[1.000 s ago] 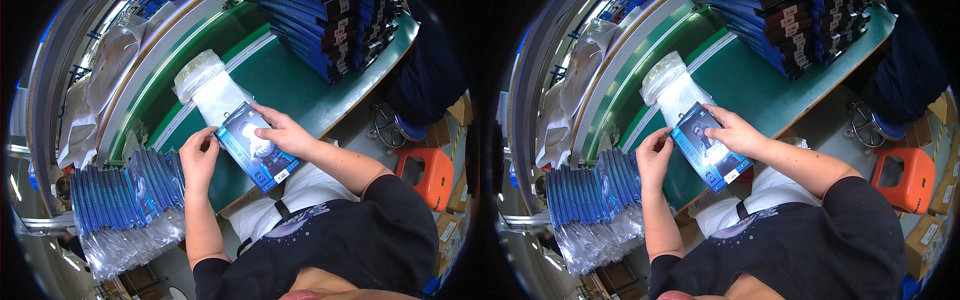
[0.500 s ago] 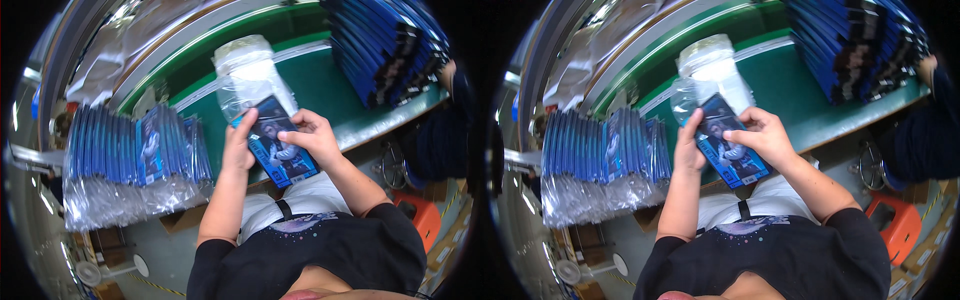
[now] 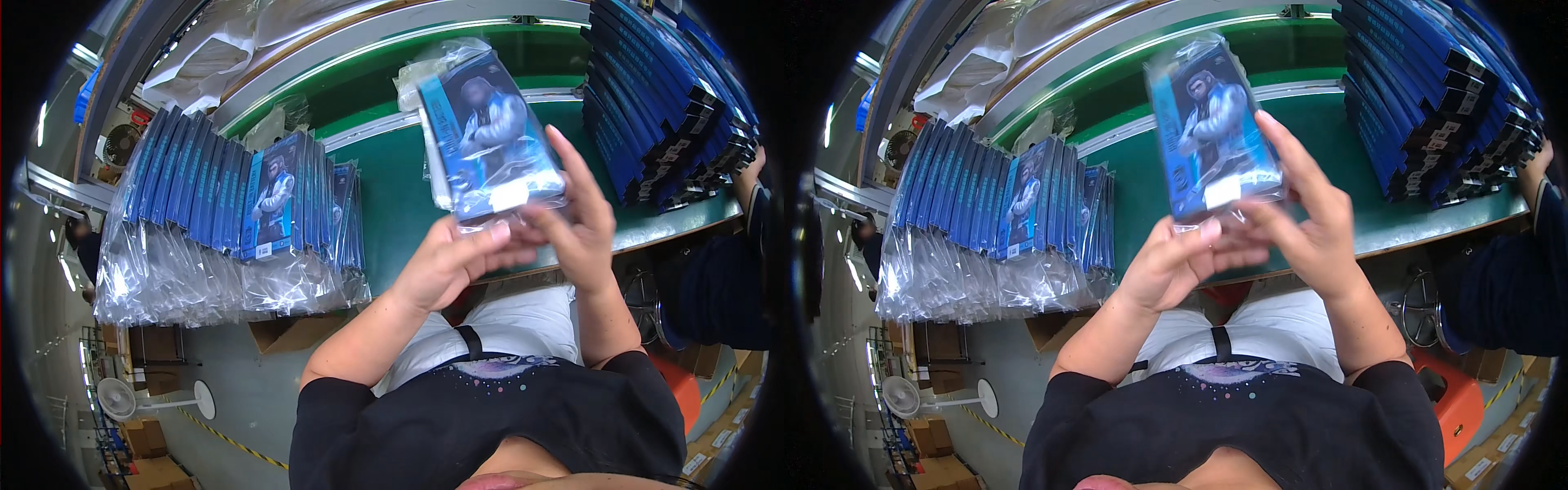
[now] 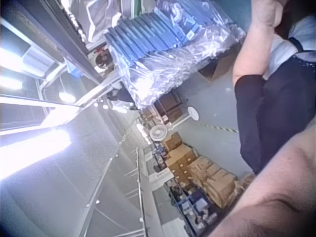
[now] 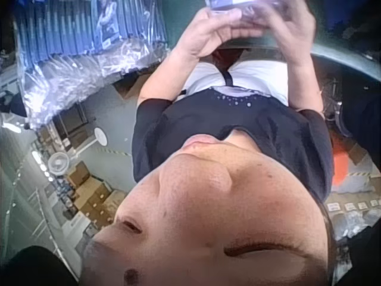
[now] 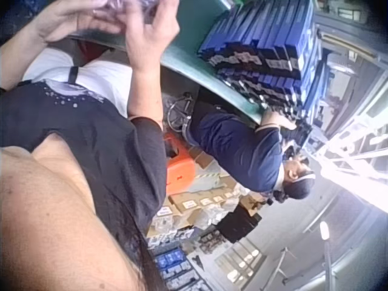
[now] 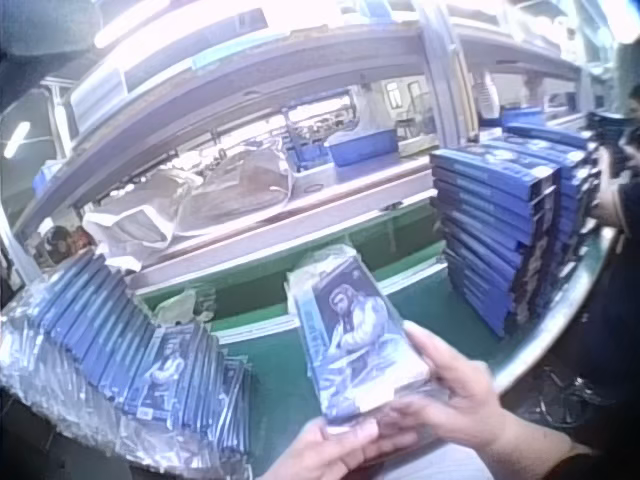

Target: The recorder is packing blue electronic devices into clear plastic bags at a workstation.

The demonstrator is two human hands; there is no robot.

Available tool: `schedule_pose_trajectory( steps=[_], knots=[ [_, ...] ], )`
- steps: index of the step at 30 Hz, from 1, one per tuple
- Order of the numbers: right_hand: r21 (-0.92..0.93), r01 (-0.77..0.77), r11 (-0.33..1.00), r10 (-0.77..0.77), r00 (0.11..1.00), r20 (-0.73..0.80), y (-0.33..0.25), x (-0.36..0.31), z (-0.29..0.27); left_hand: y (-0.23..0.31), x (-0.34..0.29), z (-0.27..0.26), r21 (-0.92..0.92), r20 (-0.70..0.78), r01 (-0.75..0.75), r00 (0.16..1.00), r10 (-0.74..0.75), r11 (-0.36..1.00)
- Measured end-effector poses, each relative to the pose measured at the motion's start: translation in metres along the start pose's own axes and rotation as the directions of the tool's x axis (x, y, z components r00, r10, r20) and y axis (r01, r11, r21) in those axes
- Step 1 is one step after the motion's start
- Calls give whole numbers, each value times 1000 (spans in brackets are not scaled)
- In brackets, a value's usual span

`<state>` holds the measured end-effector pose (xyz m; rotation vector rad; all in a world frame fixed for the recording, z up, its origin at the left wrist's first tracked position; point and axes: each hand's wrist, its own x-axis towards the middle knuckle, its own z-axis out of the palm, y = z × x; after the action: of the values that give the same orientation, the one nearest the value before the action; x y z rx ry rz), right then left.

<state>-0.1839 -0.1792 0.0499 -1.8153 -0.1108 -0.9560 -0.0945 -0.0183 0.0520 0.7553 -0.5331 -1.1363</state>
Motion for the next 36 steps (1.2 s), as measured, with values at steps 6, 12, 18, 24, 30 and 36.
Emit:
schedule_pose_trajectory(
  steps=[6,12,18,24,30,36],
  knots=[
    [122,310,943,-222,858,-464,-39,0,-2,17,-22,-9,190,90,86,990,-105,978],
    [16,289,957,-267,858,439,-41,-13,45,-10,-24,-30,-161,-18,213,976,-219,964],
    [-118,359,926,-357,933,39,-26,-11,18,22,-35,-13,77,-348,-111,928,131,991],
    [26,8,1000,-2,976,-217,-14,8,16,50,-66,-7,244,-354,-146,907,228,959],
    [70,-270,960,264,960,90,-6,23,21,71,-91,5,529,-406,-123,832,378,840],
    [509,-597,619,633,764,126,31,32,75,98,-115,1,963,-51,-213,455,889,164]
  ],
)
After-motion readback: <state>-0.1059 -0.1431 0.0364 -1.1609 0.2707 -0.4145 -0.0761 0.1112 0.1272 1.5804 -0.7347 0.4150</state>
